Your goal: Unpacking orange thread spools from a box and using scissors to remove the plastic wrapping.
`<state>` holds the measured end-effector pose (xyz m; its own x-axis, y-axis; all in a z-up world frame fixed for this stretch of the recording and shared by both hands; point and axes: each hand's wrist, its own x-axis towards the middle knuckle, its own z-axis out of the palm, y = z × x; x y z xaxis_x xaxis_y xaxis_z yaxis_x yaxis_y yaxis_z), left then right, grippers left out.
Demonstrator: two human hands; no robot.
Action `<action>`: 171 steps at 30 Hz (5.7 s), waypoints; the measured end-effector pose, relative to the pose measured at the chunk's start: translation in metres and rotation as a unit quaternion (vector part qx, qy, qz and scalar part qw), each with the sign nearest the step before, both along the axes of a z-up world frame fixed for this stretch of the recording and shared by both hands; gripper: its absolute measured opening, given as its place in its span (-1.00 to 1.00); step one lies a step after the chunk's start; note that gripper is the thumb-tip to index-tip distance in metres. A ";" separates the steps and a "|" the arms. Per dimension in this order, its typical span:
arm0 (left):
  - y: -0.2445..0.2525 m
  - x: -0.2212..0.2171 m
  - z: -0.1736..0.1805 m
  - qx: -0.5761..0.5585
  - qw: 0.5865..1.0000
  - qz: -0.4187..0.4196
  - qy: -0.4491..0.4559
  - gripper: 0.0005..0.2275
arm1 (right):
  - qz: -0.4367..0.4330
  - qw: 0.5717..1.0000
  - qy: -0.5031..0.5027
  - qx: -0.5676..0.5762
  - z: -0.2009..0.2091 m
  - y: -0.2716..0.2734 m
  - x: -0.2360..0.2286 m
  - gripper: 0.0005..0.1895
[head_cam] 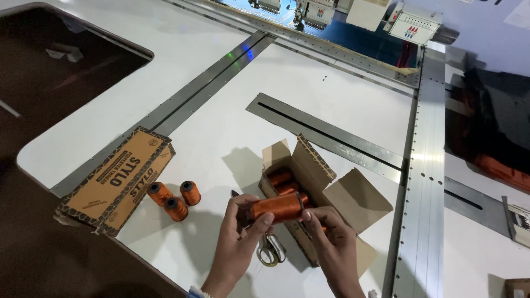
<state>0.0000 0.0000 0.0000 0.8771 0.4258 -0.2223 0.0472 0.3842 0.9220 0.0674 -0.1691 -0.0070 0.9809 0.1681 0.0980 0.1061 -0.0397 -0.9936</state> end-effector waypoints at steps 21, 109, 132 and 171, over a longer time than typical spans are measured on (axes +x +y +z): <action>-0.012 0.003 -0.012 0.138 0.988 -0.055 -0.029 -0.60 | -0.021 0.987 0.153 -0.054 0.011 -0.018 0.013 -0.67; 0.009 -0.044 0.018 0.088 0.989 -0.024 -0.113 -0.62 | 0.189 0.978 0.046 0.072 0.011 0.010 -0.015 -0.72; 0.008 -0.043 0.019 0.263 0.962 -0.024 -0.066 -0.65 | 0.084 0.931 -0.282 -0.215 0.022 0.003 -0.011 -0.75; 0.022 -0.048 0.037 -0.125 0.991 -0.006 0.045 -0.71 | 0.096 0.976 0.173 -0.094 -0.022 -0.019 0.031 -0.67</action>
<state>-0.0477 0.0220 0.0368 0.8532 0.3379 -0.3973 0.1311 0.5984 0.7904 0.0980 -0.1881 -0.0285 0.8985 0.3351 -0.2836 -0.2111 -0.2367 -0.9484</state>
